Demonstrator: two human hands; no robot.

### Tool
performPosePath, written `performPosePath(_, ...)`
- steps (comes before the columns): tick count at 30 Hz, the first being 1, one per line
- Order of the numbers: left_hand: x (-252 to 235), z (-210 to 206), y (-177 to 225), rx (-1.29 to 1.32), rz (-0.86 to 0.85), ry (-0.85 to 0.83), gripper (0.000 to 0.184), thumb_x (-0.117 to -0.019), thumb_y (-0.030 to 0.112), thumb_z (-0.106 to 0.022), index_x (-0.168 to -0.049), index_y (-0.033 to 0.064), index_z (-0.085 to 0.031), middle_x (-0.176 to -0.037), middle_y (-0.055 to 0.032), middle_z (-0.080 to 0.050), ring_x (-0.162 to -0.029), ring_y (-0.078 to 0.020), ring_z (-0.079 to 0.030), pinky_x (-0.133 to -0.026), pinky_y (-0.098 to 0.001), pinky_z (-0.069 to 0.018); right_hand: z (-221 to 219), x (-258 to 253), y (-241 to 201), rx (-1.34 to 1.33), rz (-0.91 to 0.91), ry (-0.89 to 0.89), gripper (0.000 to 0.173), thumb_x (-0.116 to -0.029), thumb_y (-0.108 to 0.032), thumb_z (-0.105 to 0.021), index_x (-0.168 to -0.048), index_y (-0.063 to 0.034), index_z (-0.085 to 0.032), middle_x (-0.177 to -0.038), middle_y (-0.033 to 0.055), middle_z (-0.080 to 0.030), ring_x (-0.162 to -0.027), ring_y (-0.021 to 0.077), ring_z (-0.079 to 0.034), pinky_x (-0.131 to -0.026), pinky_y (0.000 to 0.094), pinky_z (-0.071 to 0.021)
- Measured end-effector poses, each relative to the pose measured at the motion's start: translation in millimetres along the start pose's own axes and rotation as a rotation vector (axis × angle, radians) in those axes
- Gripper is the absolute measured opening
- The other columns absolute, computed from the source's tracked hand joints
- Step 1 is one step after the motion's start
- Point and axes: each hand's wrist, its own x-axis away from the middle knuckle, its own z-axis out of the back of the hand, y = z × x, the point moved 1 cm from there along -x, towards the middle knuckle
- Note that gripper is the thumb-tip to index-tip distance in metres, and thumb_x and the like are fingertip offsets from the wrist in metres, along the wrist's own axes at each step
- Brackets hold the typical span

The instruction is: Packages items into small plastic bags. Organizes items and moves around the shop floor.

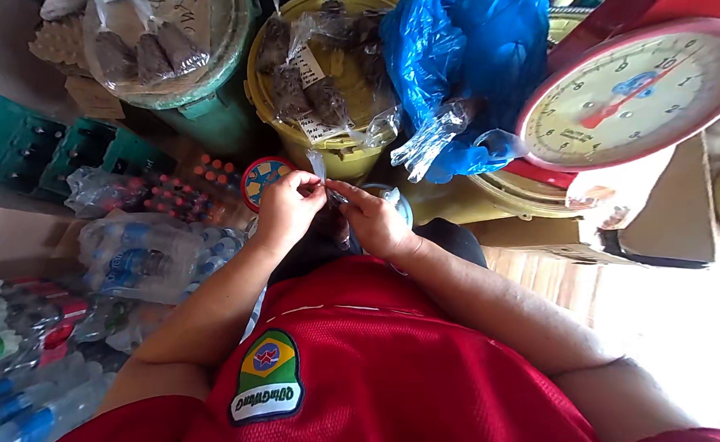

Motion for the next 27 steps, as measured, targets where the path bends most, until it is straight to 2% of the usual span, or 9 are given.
performPosePath(5, -2.4, 4.4, -0.8, 0.011, 0.043, -0.064, 0.012, -0.0918, 0.015, -0.071, -0.099, 0.0066, -0.076, -0.092, -0.0047, -0.075, -0.081, -0.0079, -0.069, -0.078, -0.03, -0.0569, -4.9, 1.0, 7.8, -0.093, 0.033, 0.001, 0.042, -0.107, -0.009, -0.046, -0.147, -0.0161, -0.058, -0.139, 0.0072, -0.066, -0.108, 0.0188, -0.07, -0.092, 0.0433, -0.0557)
performPosePath(6, -2.7, 5.1, -2.0, 0.023, 0.046, -0.075, 0.011, -0.0914, 0.014, -0.071, -0.098, 0.0071, -0.076, -0.091, -0.0038, -0.074, -0.08, -0.0068, -0.068, -0.077, -0.0291, -0.0566, -5.5, 0.8, 8.8, -0.107, 0.035, -0.003, 0.042, -0.1068, -0.009, -0.046, -0.146, -0.0162, -0.058, -0.136, 0.0072, -0.067, -0.104, 0.0166, -0.07, -0.089, 0.0412, -0.0563)
performPosePath(8, -2.9, 5.3, -5.2, 0.063, 0.042, -0.092, 0.009, -0.0907, 0.011, -0.07, -0.097, 0.0073, -0.076, -0.089, -0.0021, -0.074, -0.079, -0.0039, -0.067, -0.076, -0.0254, -0.056, -6.4, 0.4, 9.8, -0.142, 0.035, -0.006, 0.041, -0.106, -0.009, -0.047, -0.144, -0.0154, -0.06, -0.126, 0.0065, -0.071, -0.083, 0.0105, -0.067, -0.074, 0.0341, -0.0555)
performPosePath(10, -3.3, 5.4, -8.8, 0.107, 0.03, -0.107, 0.009, -0.0905, 0.009, -0.069, -0.097, 0.0058, -0.075, -0.089, -0.0027, -0.073, -0.079, -0.0028, -0.067, -0.076, -0.0234, -0.0556, -6.6, 0.2, 9.5, -0.216, 0.0, -0.018, 0.039, -0.106, -0.01, -0.047, -0.142, -0.0154, -0.062, -0.101, 0.0039, -0.071, -0.062, 0.0054, -0.053, -0.058, 0.0264, -0.0477)
performPosePath(12, -3.1, 6.2, -12.3, 0.153, 0.028, -0.125, 0.009, -0.0901, 0.007, -0.069, -0.097, 0.0053, -0.075, -0.089, -0.0021, -0.073, -0.078, -0.0014, -0.066, -0.075, -0.0214, -0.0551, -6.7, 0.4, 11.1, -0.365, -0.068, -0.07, 0.04, -0.1064, -0.01, -0.047, -0.143, -0.0156, -0.061, -0.075, 0.0006, -0.061, -0.05, 0.0038, -0.045, -0.049, 0.0223, -0.0417)
performPosePath(14, -3.2, 6.5, -15.8, 0.207, 0.019, -0.136, 0.009, -0.0885, 0.005, -0.069, -0.096, 0.0047, -0.074, -0.088, -0.0008, -0.072, -0.078, 0.0007, -0.065, -0.074, -0.0186, -0.0547, -7.8, -0.3, 15.3, -0.573, -0.134, -0.136, 0.041, -0.1055, -0.008, -0.046, -0.144, -0.0137, -0.06, -0.059, -0.0027, -0.049, -0.045, 0.0029, -0.041, -0.044, 0.02, -0.038)
performPosePath(22, -6.4, -0.4, -38.5, 0.504, -0.051, -0.172, 0.014, -0.0842, -0.001, -0.064, -0.096, 0.0023, -0.071, -0.087, 0.0026, -0.071, -0.08, 0.0021, -0.065, -0.075, -0.0175, -0.0551, -10.1, -4.5, 20.6, -0.903, -0.212, -0.316, 0.046, -0.1042, -0.011, -0.038, -0.147, -0.0186, -0.052, -0.056, -0.0049, -0.043, -0.041, 0.0027, -0.037, -0.04, 0.0185, -0.0342)
performPosePath(26, -2.9, -6.6, -53.2, 0.668, -0.083, -0.197, 0.015, -0.0839, 0.005, -0.063, -0.095, 0.0097, -0.071, -0.089, 0.0044, -0.071, -0.076, -0.0007, -0.065, -0.07, -0.019, -0.0563, -11.7, -6.2, 24.3, -0.986, -0.203, -0.412, 0.045, -0.1047, -0.013, -0.036, -0.145, -0.0233, -0.052, -0.058, -0.0048, -0.043, -0.042, 0.0025, -0.037, -0.041, 0.0178, -0.0344)
performPosePath(27, -2.6, -7.4, -56.2, 0.701, -0.073, -0.206, 0.015, -0.0846, 0.005, -0.064, -0.097, 0.0102, -0.071, -0.091, 0.0037, -0.071, -0.079, -0.0025, -0.065, -0.072, -0.0213, -0.057, -11.6, -6.8, 24.9, -0.993, -0.199, -0.423, 0.045, -0.1045, -0.013, -0.035, -0.146, -0.0236, -0.051, -0.059, -0.0049, -0.044, -0.042, 0.0021, -0.037, -0.041, 0.0174, -0.0341)
